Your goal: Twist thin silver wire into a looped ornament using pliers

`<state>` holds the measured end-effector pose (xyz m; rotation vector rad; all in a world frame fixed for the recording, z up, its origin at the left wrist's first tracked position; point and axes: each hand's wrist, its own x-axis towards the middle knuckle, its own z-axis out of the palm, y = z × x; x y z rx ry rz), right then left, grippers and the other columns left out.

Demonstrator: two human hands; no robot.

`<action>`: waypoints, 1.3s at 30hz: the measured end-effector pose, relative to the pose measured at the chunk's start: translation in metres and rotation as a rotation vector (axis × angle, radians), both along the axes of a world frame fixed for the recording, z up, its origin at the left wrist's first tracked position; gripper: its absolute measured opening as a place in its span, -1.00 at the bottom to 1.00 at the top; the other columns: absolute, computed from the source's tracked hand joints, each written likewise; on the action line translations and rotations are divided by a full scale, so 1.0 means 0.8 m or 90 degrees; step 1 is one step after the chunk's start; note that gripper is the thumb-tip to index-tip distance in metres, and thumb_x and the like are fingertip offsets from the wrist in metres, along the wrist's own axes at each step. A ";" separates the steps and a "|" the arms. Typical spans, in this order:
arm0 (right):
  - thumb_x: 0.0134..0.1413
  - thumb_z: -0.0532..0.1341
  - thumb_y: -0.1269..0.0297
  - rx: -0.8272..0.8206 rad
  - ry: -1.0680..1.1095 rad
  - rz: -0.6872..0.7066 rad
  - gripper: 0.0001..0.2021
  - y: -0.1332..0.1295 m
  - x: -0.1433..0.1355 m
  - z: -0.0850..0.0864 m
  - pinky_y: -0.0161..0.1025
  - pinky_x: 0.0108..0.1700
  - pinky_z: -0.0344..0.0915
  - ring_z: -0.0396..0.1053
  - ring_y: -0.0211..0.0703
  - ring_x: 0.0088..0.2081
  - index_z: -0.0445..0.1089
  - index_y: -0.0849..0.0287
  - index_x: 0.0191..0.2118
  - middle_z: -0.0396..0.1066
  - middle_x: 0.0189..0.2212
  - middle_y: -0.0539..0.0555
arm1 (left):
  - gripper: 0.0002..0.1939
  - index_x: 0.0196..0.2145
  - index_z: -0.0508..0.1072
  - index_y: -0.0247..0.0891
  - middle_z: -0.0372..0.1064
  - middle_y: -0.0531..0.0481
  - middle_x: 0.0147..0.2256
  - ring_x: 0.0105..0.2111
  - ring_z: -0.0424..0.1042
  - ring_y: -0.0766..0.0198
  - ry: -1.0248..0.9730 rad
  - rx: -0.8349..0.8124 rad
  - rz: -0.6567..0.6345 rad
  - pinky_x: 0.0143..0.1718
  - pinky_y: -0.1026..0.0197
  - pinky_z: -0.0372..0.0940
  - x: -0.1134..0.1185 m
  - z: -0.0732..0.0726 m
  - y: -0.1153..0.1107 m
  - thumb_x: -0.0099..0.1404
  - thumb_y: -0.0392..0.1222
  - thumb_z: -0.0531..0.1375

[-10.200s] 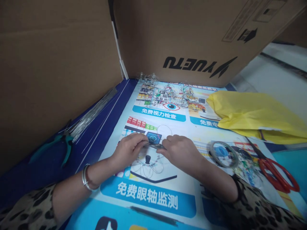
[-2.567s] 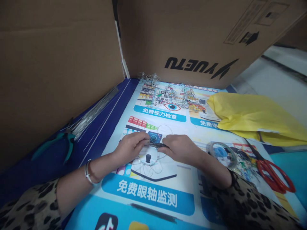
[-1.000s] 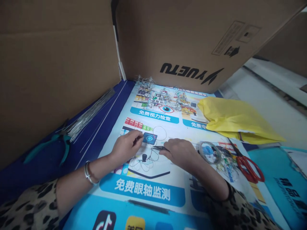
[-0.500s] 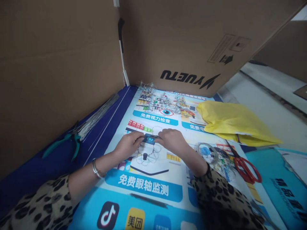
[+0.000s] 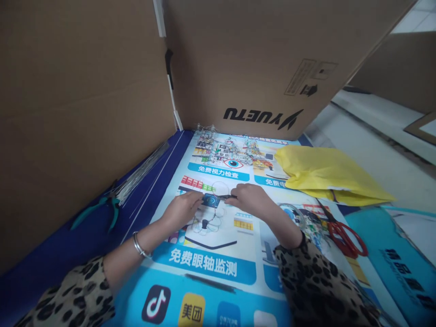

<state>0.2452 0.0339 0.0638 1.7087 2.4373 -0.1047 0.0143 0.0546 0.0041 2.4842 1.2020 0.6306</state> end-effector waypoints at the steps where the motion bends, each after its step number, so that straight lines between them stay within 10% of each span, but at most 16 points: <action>1: 0.16 -0.03 -0.05 -0.023 0.027 -0.003 -0.60 -0.004 0.003 0.000 -0.32 -0.36 0.07 0.34 -0.14 -0.25 0.39 0.13 -0.28 0.42 -0.32 0.08 | -0.77 -0.14 0.41 -0.24 0.46 -0.06 -0.21 -0.24 0.45 0.20 0.000 -0.016 0.016 -0.21 0.20 0.33 0.000 0.003 -0.001 0.25 -0.27 0.07; 31: 0.08 0.16 0.21 0.087 -0.021 0.054 -0.86 -0.026 -0.014 -0.027 -0.22 -0.32 0.02 0.26 -0.07 -0.24 0.36 0.16 -0.36 0.40 -0.35 0.07 | -0.86 -0.36 0.46 -0.21 0.47 0.10 -0.46 -0.42 0.44 0.32 -0.047 -0.111 0.074 -0.43 0.36 0.25 -0.001 0.013 -0.005 0.22 -0.24 0.09; 39: 0.15 0.07 0.32 0.095 -0.025 0.099 -0.86 -0.023 -0.025 -0.019 -0.18 -0.25 -0.01 0.22 -0.06 -0.20 0.37 0.20 -0.31 0.39 -0.33 0.15 | -0.81 -0.22 0.44 -0.24 0.46 -0.01 -0.30 -0.30 0.43 0.27 -0.033 -0.047 -0.026 -0.27 0.26 0.30 -0.004 0.017 -0.004 0.24 -0.31 0.07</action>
